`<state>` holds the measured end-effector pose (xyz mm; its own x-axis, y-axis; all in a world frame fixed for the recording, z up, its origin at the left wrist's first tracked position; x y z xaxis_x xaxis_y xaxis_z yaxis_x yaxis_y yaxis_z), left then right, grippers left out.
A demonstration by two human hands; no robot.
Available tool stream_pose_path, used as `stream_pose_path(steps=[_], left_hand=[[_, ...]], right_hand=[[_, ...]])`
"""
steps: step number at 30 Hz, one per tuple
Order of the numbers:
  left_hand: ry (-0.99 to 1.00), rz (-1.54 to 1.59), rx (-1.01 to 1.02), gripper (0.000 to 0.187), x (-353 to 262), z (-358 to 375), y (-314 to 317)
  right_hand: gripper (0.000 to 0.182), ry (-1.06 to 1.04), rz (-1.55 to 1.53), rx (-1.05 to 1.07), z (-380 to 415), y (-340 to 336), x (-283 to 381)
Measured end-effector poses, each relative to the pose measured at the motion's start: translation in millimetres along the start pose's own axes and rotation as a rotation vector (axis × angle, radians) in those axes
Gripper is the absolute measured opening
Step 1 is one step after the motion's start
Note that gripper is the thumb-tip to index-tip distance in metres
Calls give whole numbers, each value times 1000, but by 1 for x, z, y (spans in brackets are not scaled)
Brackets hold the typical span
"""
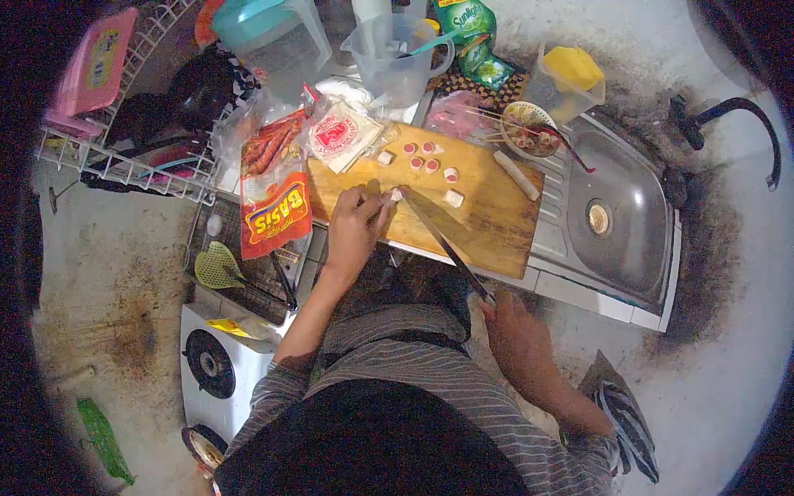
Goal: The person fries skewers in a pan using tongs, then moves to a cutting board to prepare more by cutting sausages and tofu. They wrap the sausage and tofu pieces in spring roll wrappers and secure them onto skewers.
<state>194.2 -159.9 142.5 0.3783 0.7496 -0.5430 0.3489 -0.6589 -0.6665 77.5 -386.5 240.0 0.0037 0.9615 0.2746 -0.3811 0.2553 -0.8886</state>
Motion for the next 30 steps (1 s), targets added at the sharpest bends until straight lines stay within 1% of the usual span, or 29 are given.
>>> stream_pose_path(steps=[4,6,7,9,10,12,13,15,19,21,22,23,24,25,26,27,28,29,30], left_hand=[[-2,-5,12,14,-1,0,-1],[-64,16,60,17,-5,0,-3],[-61,17,59,17,-4,0,-3],[-31,38,55,20,-2,1,-3],[-28,40,52,20,0,2,-2],[-8,60,73,23,3,2,-2],[-6,60,69,23,3,2,-5],[-47,46,132,26,3,1,-8],[-54,115,80,24,13,0,-16],[-286,363,53,24,20,0,-17],[-377,341,111,25,22,-2,-20],[-376,341,107,25,27,-2,-21],[-479,535,192,22,34,-1,-19],[-578,731,276,21,37,-4,-21],[-700,809,407,21,41,-6,-25],[-701,809,405,21,40,-6,-28],[-764,925,395,21,32,-9,-33],[-826,1040,384,21,27,-10,-36],[-825,1039,383,21,25,-9,-35]], right_hand=[[26,59,44,47,-2,0,5],[28,-11,-13,-17,-3,1,2],[28,-10,-14,-19,-6,0,-2],[30,48,-66,107,-15,-4,-13],[30,48,-64,103,-17,-11,-17],[34,23,-214,199,-18,-24,-25],[34,22,-212,195,-16,-24,-31],[37,-48,-311,215,-14,-21,-41],[40,15,-403,267,-14,-24,-50],[35,184,-557,397,-14,-29,-56],[35,181,-556,394,-15,-28,-62],[37,201,-621,419,-18,-25,-71],[40,221,-687,444,-20,-22,-76],[40,217,-684,443,-21,-22,-77],[34,162,-672,390,-21,-22,-77],[29,109,-661,338,-22,-21,-77],[29,107,-660,338,-24,-20,-78],[26,-22,-531,219,-26,-20,-77],[25,-150,-400,99,-28,-19,-76]])
Point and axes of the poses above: each hand's wrist, its own z-axis away from the middle knuckle, its own y-axis out of the palm, x = y × z, the point moved 1 cm from there along -z, towards the middle knuckle, and after that the axes turned 1 degree about -y, right-handed, at the moved point
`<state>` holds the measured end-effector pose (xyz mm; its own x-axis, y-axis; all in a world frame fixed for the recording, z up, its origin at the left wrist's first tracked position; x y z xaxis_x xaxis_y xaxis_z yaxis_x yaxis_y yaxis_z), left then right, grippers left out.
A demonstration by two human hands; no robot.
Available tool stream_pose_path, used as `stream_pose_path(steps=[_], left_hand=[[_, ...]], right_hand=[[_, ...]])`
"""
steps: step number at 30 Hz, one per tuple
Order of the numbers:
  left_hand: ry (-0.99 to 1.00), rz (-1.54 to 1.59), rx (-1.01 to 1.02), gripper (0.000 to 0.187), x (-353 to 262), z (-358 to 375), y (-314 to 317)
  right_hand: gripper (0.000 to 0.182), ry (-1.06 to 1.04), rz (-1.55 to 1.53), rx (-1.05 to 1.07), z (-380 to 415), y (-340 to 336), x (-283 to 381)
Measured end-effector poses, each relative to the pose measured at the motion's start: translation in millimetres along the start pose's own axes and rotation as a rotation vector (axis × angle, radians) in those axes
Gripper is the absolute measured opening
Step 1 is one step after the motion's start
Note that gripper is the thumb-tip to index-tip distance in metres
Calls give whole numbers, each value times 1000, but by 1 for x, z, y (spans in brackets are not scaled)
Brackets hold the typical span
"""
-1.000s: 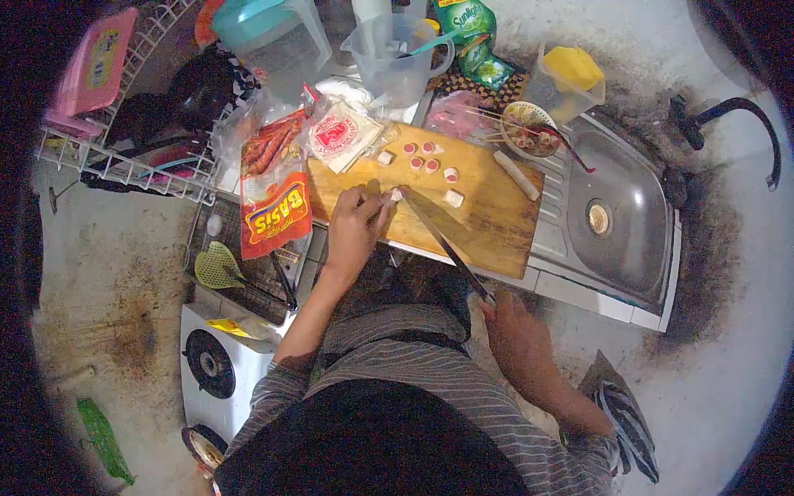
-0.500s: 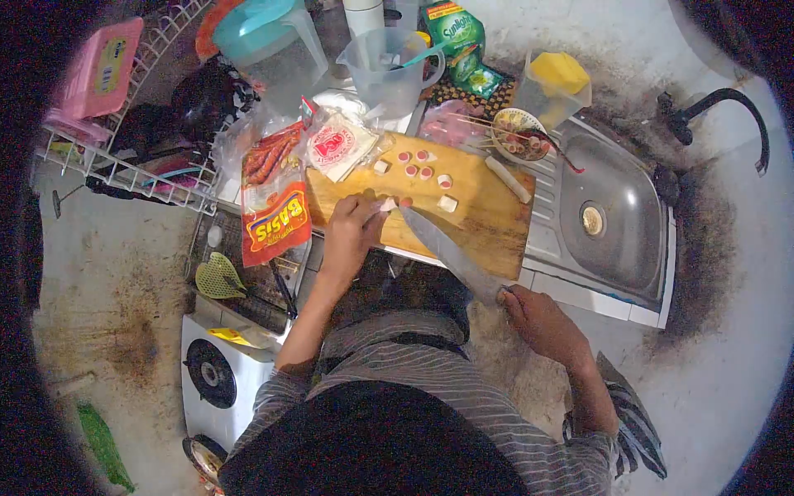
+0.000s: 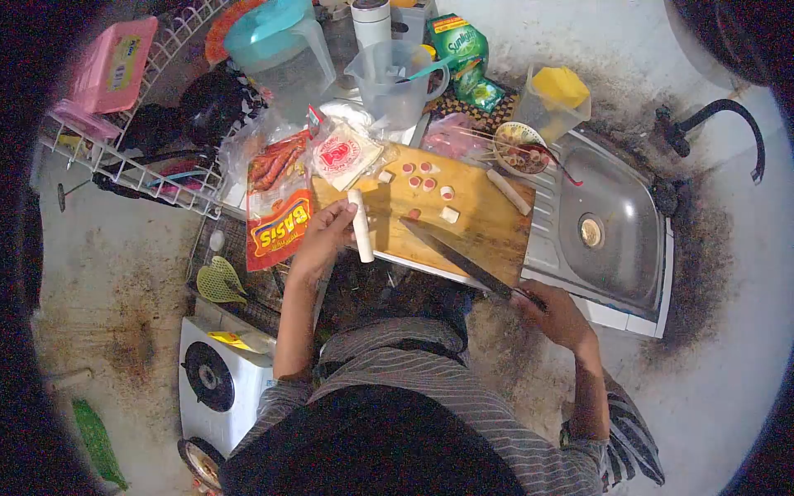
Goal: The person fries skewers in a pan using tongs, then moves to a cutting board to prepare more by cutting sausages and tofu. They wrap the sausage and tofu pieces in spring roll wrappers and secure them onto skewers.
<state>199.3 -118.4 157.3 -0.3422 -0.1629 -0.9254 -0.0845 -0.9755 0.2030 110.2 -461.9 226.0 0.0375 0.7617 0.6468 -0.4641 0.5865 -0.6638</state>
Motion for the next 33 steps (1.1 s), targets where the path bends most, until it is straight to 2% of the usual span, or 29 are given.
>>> stream_pose_path(steps=[2,3,8,10,15,19,21,25,27,28,30,31,33], left_hand=[[39,238,27,23,1,1,3],[41,237,27,23,-1,3,5],[83,326,132,24,-15,16,11],[87,334,123,26,-21,21,15],[107,383,102,27,-19,22,18],[56,395,34,27,-9,16,20],[26,423,20,27,-6,15,21],[75,439,41,27,-9,17,31],[81,419,23,29,-12,18,38],[99,374,39,29,-12,19,41],[122,323,70,30,-12,20,49],[122,319,78,30,-12,19,53],[147,324,101,29,-11,19,59]], right_hand=[[28,-67,63,-84,-6,5,4],[33,-133,127,-168,-9,8,6],[32,-145,280,-247,-33,29,5],[31,-139,315,-256,-43,34,6],[32,-310,357,-424,-71,48,-12],[34,-332,336,-443,-82,46,-12],[36,-428,422,-525,-87,48,-17],[36,-432,451,-583,-82,48,5],[34,-452,204,-618,-79,52,22],[34,-449,204,-620,-80,60,32],[33,-405,-417,-479,-84,80,53],[33,-403,-419,-488,-84,82,70],[28,-321,-566,-294,-83,76,99]])
Point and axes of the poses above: each hand's wrist, its own z-axis away from the middle knuckle, its own y-axis out of the palm, x = y × z, the point moved 1 cm from there along -z, towards the middle knuckle, and after that the axes turned 1 degree about -y, right-handed, at the moved point
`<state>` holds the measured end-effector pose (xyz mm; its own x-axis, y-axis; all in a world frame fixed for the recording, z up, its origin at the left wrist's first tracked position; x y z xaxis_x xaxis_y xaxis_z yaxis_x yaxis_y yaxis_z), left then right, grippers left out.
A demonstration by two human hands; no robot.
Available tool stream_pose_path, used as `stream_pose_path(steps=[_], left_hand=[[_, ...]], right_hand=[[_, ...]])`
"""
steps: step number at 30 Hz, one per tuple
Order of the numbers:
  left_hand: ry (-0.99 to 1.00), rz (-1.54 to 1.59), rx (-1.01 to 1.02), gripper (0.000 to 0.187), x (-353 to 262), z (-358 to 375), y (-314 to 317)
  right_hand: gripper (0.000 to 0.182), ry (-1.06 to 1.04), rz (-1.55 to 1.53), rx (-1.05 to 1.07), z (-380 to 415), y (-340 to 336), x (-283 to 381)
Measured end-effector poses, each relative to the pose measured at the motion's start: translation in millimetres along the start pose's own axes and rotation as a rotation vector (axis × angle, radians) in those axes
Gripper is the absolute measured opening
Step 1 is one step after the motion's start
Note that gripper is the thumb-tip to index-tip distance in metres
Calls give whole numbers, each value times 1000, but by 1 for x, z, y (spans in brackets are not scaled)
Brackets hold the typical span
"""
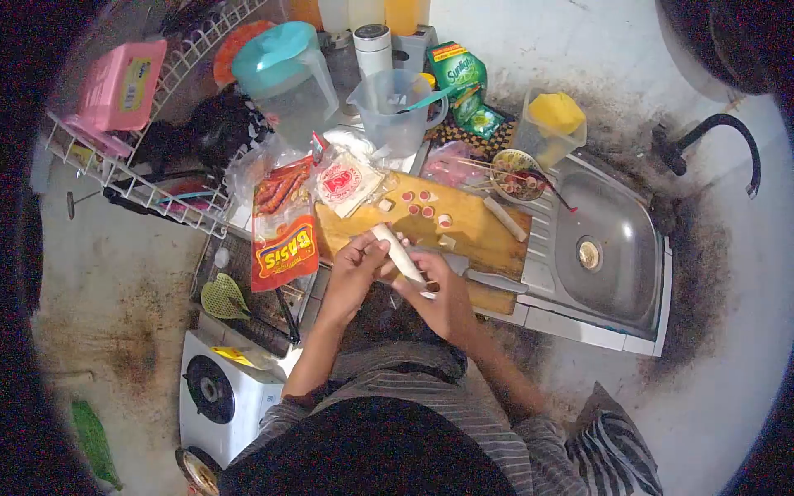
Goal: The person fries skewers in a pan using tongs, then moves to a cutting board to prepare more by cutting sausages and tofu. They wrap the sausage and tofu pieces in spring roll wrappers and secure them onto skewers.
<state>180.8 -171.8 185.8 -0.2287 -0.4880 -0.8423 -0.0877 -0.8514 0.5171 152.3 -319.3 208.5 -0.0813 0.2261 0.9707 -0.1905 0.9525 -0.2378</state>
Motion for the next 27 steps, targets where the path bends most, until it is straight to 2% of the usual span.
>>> stream_pose_path(steps=[1,3,4,5,6,10,12,14,16,17,19,21,22,23,24,25,27], left_hand=[[-29,-11,-36,27,1,-1,2],[-11,-99,-49,26,-2,-1,2],[6,-184,-67,25,-3,-1,2],[6,-190,-57,25,-4,-2,2],[13,-150,53,25,-4,-4,4],[-44,-16,341,28,15,-20,-3],[-64,-40,347,29,20,-24,9],[-105,25,328,30,18,-26,25],[-120,46,383,30,37,-38,24],[-133,122,372,30,42,-43,28],[-149,200,367,29,49,-52,35],[-165,204,302,28,54,-58,41],[-172,210,302,28,56,-59,45],[-171,203,280,27,58,-60,48],[-166,197,258,27,59,-63,53],[-164,203,256,27,58,-67,60],[-177,89,269,23,56,-71,72]], right_hand=[[28,-3,-2,-7,-4,0,-4],[26,138,-353,28,-11,0,-19],[26,136,-357,22,-11,-4,-17],[27,227,-472,72,-11,-10,-16],[28,318,-585,120,-10,-16,-13],[30,359,-792,176,-8,-33,-6],[26,412,-968,264,-6,-40,-7],[25,407,-982,234,-4,-48,-3],[29,417,-776,189,-1,-60,-6],[29,416,-781,172,-1,-69,-12],[26,249,-331,-52,1,-99,-38],[29,121,-32,-394,-4,-135,-82],[29,129,-28,-396,-9,-153,-105],[33,135,69,-504,-15,-174,-125],[37,136,168,-608,-23,-191,-135],[37,136,174,-605,-33,-200,-131],[35,-53,73,-563,-49,-210,-112]])
Point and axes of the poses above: each hand's wrist, its own z-axis away from the middle knuckle, its own y-axis out of the palm, x = y × z, the point moved 1 cm from there along -z, towards the middle knuckle, and after that the axes turned 1 degree about -y, right-handed, at the moved point
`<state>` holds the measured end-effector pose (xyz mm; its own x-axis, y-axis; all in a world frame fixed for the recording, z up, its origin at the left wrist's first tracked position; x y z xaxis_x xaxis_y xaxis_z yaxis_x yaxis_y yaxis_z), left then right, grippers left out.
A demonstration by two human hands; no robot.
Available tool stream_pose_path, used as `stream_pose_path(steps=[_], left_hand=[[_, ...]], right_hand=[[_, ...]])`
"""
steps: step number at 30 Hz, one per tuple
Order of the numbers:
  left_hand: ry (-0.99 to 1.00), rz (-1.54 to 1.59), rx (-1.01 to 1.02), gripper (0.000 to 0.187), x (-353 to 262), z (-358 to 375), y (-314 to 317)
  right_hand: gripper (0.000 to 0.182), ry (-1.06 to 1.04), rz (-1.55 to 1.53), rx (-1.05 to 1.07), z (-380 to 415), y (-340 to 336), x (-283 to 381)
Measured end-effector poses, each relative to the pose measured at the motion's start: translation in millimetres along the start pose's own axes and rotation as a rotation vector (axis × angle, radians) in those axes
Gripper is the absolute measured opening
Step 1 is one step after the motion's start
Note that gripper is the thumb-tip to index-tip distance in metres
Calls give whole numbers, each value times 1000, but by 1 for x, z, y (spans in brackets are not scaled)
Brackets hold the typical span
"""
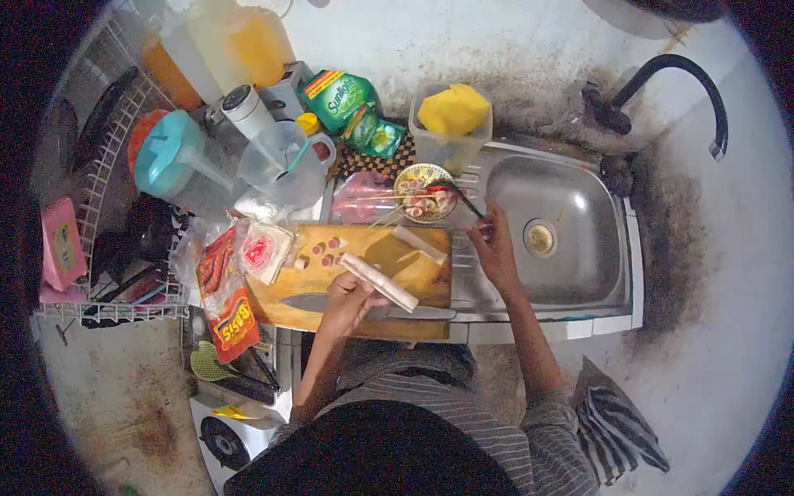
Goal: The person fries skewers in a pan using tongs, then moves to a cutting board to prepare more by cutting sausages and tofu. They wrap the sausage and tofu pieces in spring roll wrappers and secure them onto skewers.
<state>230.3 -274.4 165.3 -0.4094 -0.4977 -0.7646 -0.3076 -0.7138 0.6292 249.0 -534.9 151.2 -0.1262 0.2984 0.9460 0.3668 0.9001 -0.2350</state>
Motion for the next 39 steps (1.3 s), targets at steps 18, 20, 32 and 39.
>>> stream_pose_path(steps=[18,20,32,39], left_hand=[[68,-213,22,18,13,-53,11],[90,-209,33,20,13,-56,11],[48,-18,-2,25,19,-64,8],[25,-80,84,25,14,-71,16]], right_hand=[[19,-201,601,271,-104,28,35],[20,-120,438,200,-107,28,29],[26,8,197,-23,-85,28,11],[24,-228,364,-145,-79,15,19]])
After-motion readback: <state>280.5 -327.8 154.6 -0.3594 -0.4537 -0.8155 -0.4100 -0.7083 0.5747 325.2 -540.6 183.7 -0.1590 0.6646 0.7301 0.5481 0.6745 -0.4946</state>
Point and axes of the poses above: each hand's wrist, its own z-axis away from the middle knuckle, its own y-axis out of the palm, x = y × z, the point moved 1 cm from there along -z, towards the middle knuckle, and after that the axes turned 1 degree about -y, right-handed, at the moved point
